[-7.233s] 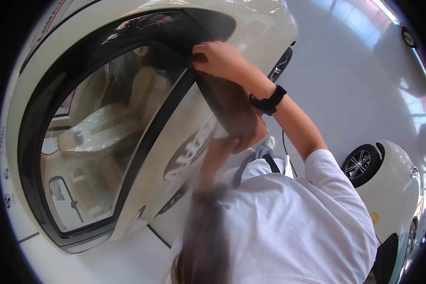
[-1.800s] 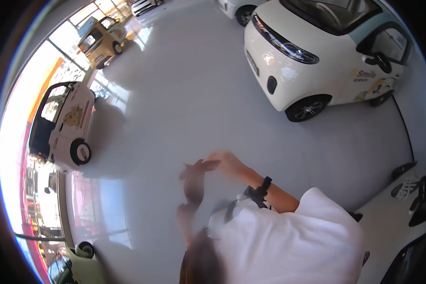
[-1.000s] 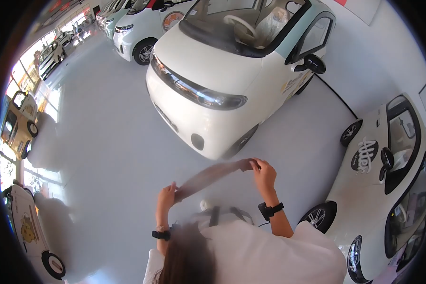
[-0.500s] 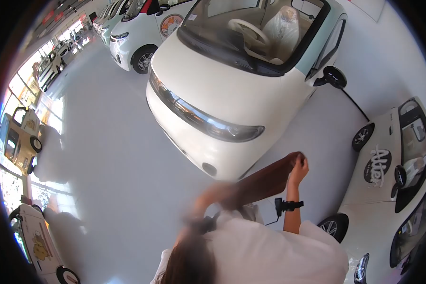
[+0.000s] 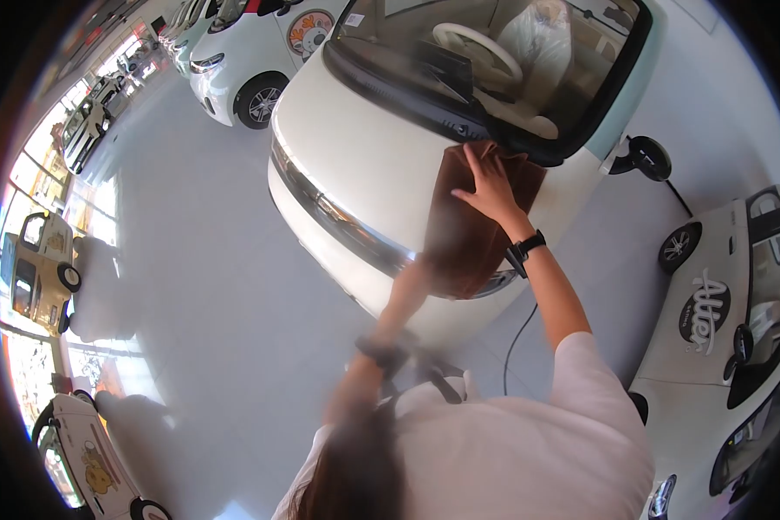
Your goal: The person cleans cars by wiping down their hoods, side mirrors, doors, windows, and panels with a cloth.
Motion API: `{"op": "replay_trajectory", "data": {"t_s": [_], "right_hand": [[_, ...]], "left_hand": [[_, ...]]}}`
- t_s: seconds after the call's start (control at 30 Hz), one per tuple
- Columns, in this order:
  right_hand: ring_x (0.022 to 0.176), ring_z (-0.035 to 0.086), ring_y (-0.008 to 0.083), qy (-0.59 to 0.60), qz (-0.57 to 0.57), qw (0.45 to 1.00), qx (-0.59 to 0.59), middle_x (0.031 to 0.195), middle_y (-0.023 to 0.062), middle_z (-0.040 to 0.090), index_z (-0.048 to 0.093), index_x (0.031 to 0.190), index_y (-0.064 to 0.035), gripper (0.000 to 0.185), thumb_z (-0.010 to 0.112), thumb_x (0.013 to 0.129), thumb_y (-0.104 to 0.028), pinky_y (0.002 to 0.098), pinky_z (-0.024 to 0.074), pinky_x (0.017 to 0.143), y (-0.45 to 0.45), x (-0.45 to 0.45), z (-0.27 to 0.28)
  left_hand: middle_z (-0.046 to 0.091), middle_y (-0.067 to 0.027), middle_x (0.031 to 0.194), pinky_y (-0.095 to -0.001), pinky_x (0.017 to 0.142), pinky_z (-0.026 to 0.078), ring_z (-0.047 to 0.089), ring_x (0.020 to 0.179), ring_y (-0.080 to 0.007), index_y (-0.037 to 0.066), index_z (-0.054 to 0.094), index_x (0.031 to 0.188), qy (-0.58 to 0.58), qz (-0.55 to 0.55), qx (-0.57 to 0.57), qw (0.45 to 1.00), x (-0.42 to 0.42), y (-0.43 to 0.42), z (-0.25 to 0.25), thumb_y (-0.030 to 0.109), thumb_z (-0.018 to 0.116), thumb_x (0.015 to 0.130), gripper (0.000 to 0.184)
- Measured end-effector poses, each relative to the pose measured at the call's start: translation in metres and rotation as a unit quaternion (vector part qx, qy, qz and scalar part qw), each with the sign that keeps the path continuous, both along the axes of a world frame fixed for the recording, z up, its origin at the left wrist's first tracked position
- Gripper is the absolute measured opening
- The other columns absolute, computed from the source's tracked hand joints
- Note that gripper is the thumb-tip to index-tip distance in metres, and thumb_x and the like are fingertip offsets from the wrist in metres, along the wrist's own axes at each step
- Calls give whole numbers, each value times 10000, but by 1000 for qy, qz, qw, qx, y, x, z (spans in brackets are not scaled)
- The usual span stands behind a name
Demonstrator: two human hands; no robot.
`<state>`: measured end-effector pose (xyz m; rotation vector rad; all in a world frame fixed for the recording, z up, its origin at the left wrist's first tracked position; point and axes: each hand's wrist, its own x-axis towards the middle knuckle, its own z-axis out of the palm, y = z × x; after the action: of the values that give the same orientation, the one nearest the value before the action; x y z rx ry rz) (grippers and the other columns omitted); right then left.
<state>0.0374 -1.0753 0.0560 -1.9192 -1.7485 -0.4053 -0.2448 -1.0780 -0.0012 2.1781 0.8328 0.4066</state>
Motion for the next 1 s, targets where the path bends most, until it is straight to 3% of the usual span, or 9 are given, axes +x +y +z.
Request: {"op": "replay_trajectory", "data": {"t_s": [0.03, 0.13, 0.27, 0.47, 0.53, 0.6, 0.73, 0.83, 1.0], "right_hand": [[1455, 286, 444, -29, -33, 994, -97, 1520, 283, 379, 151, 1597, -128, 1040, 729, 835, -538, 530, 185, 1202, 17, -2, -17], [1457, 293, 428, -21, -18, 994, -104, 1529, 281, 369, 143, 1601, -147, 1037, 684, 843, -603, 528, 160, 1209, 62, -14, -31], [1464, 294, 406, -25, -35, 990, -133, 1506, 274, 409, 191, 1587, -128, 1012, 697, 838, -582, 532, 178, 1203, 114, -54, -23], [1496, 228, 386, -26, -75, 988, -134, 1553, 267, 343, 158, 1597, -146, 1043, 653, 832, -654, 523, 112, 1216, 195, -93, -37], [1502, 215, 380, -24, -100, 985, -136, 1561, 265, 332, 155, 1599, -151, 1053, 648, 826, -669, 523, 105, 1217, 204, -105, -37], [1508, 202, 374, -28, -120, 983, -137, 1566, 262, 325, 150, 1600, -157, 1060, 645, 822, -679, 525, 104, 1216, 214, -111, -37], [1507, 205, 375, -34, -126, 983, -133, 1578, 250, 310, 140, 1603, -176, 1064, 638, 819, -695, 532, 107, 1214, 236, -112, -36], [1508, 206, 372, -38, -129, 981, -142, 1582, 245, 307, 125, 1604, -182, 1070, 633, 819, -700, 534, 107, 1215, 269, -112, -38], [1505, 212, 374, -47, -116, 981, -150, 1579, 247, 310, 123, 1604, -186, 1066, 626, 821, -706, 532, 105, 1216, 350, -130, -40]], "left_hand": [[652, -327, 939, -554, 765, 483, 611, 941, -512, -46, 525, 1082, 26, 16, -17, 999, -9, 16, -10, 215, 481, 1018, 272], [652, -325, 969, -535, 774, 488, 606, 964, -514, -36, 561, 1067, -48, 66, -91, 992, -37, 67, -46, 246, 504, 1017, 292], [652, -302, 924, -490, 759, 494, 614, 896, -494, -43, 590, 1110, -80, -22, -38, 996, -75, 132, -86, 258, 521, 1016, 322], [630, -179, 710, -361, 518, 496, 615, 550, -237, -34, 611, 1176, -95, 6, -165, 982, -114, 215, -102, 292, 503, 1033, 372], [620, -148, 682, -329, 470, 483, 591, 508, -178, -25, 616, 1195, -54, 19, -226, 972, -128, 233, -70, 295, 498, 1036, 376], [631, -183, 695, -379, 521, 501, 621, 555, -259, -34, 613, 1183, -34, -35, -178, 983, -141, 249, -32, 296, 496, 1034, 380], [650, -265, 768, -472, 665, 509, 637, 728, -444, -51, 623, 1132, -159, -52, -2, 986, -138, 277, -81, 308, 485, 1030, 398], [640, -305, 842, -503, 759, 483, 592, 866, -519, -63, 637, 1030, -130, -40, -108, 985, -151, 294, -53, 316, 480, 1027, 410], [640, -310, 838, -491, 735, 485, 611, 822, -494, -66, 647, 960, -135, 21, -109, 985, -161, 365, -93, 332, 475, 1029, 440]]}}
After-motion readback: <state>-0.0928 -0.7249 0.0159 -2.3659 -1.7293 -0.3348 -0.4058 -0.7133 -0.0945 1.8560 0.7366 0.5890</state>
